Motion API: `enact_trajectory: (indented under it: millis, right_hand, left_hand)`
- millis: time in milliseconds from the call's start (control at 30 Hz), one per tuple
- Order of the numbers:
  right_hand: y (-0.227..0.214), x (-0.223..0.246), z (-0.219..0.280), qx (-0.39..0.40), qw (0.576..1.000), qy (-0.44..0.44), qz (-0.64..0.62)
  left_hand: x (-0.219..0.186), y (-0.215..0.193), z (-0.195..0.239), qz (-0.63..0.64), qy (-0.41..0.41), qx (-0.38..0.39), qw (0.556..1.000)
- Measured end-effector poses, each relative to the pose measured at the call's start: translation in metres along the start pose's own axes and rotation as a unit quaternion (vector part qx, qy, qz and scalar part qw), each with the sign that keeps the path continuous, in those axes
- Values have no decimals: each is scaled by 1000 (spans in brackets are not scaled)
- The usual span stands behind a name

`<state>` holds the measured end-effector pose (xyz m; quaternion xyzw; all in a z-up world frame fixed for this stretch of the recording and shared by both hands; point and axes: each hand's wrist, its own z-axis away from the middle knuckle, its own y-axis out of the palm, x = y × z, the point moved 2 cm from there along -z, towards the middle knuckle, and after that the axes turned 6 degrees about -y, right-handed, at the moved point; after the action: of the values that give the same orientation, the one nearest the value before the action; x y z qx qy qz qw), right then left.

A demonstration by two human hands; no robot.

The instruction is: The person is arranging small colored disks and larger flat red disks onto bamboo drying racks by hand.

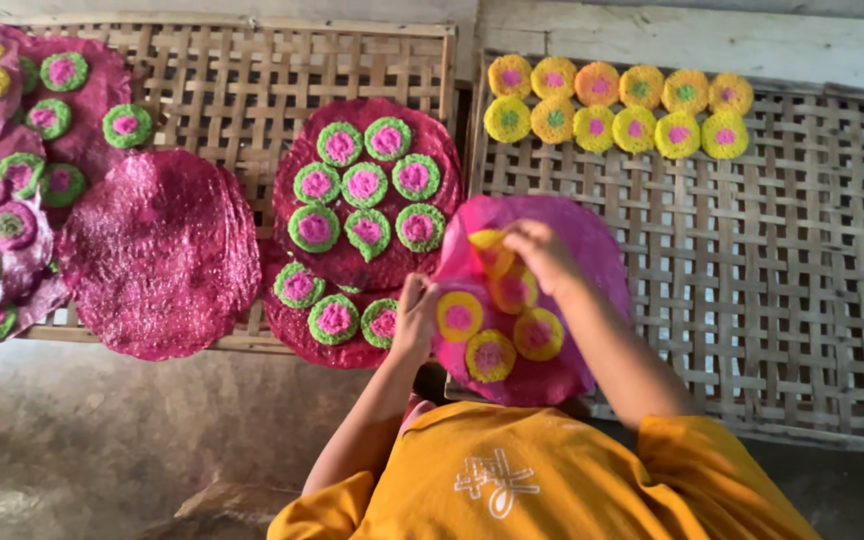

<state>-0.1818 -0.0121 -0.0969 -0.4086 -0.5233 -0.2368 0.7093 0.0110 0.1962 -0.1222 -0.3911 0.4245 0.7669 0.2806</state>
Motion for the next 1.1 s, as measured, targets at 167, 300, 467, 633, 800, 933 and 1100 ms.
enact_trajectory:
  millis: [167, 300, 467, 633, 800, 933, 1100]
  right_hand:
    - [-40, -31, -83, -84, 912, 107, -388]
    - [-39, -38, -141, -63, 923, 72, -372]
    - [-11, -42, -162, -210, 968, -138, 28]
    - [-10, 4, -138, -279, 847, -298, 341]
    - [56, 91, -65, -110, 934, -323, 102]
    - [144, 124, 47, 209, 961, -175, -47]
    - [116, 110, 45, 102, 992, -23, -64]
  left_hand:
    - [-18, -56, 4, 93, 17, -114, 989]
    - [-29, -91, 6, 103, 32, -173, 979]
    - [-31, -121, 9, 34, 56, -228, 972]
    - [-43, -125, 20, -232, 27, -252, 939]
    - [-67, -114, 37, -206, -8, -166, 964]
    - [-73, -82, 33, 5, -10, -36, 999]
    - [-76, -86, 31, 35, -39, -79, 995]
